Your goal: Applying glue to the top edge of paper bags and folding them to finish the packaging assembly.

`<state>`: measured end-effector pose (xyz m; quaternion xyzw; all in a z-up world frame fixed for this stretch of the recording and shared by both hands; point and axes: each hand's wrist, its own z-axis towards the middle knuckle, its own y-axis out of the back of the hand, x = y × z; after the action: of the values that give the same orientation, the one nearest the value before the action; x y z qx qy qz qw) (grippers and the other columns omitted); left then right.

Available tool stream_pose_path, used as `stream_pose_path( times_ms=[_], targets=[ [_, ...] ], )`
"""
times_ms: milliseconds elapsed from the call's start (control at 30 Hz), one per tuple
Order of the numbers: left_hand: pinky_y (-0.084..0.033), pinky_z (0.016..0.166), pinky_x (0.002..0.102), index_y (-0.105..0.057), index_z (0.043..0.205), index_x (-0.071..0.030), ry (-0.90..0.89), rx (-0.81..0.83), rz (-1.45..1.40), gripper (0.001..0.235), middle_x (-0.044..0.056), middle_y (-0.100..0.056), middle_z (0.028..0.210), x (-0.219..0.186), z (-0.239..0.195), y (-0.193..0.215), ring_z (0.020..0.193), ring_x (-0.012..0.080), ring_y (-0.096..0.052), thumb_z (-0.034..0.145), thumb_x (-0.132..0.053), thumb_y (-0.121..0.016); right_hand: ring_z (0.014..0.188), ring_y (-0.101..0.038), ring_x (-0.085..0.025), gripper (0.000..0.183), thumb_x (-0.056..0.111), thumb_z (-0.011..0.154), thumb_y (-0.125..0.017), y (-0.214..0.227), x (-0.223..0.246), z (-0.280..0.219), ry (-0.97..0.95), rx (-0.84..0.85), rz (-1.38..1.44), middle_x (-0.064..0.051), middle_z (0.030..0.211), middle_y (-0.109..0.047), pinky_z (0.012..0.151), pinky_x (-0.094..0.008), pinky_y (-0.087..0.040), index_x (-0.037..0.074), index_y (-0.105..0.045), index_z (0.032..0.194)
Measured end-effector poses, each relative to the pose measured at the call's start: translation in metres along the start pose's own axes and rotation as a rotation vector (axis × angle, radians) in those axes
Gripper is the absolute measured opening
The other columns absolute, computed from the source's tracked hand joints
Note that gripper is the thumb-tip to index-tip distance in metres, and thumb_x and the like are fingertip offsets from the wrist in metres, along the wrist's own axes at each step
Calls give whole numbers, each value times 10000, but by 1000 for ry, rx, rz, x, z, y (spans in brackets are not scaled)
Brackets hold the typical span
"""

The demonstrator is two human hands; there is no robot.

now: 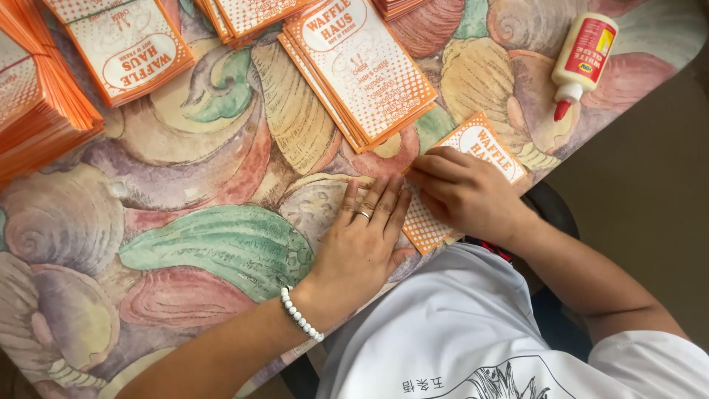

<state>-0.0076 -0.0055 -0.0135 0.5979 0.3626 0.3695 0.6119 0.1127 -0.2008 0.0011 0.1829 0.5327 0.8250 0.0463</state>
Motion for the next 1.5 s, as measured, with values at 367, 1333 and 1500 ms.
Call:
stream_pose_path(
  times_ms=[367,1333,1500],
  targets=[
    [-60,1259,647,-427,1531,-103,47,56,-32,684,124,-416,1608,10,-15,25,1519,349,-323,1045,-551,-246,963,-686,-287,169,-90,970,-678,29,-74,-36,-199,-80,-217,-117,1124,-755,854,-391,-559,-6,-801,1051],
    [-177,1194,737,-459,1485,13,-154,-185,-451,600,276,-582,1433,-25,-20,28,1425,498,-448,1001,-324,-570,616,-468,-63,763,50,938,-710,3,56,-104,-988,-578,571,-68,747,-578,583,-204,-395,37,-327,1598],
    [-235,1213,671,-515,1427,-8,-186,-253,-605,485,177,-682,1340,-12,-13,34,1303,399,-605,1037,-290,-570,990,-589,-232,196,-66,1147,-799,56,-22,-94,-758,-742,108,-169,1104,-627,861,-340,-467,-15,-619,1088]
  ],
)
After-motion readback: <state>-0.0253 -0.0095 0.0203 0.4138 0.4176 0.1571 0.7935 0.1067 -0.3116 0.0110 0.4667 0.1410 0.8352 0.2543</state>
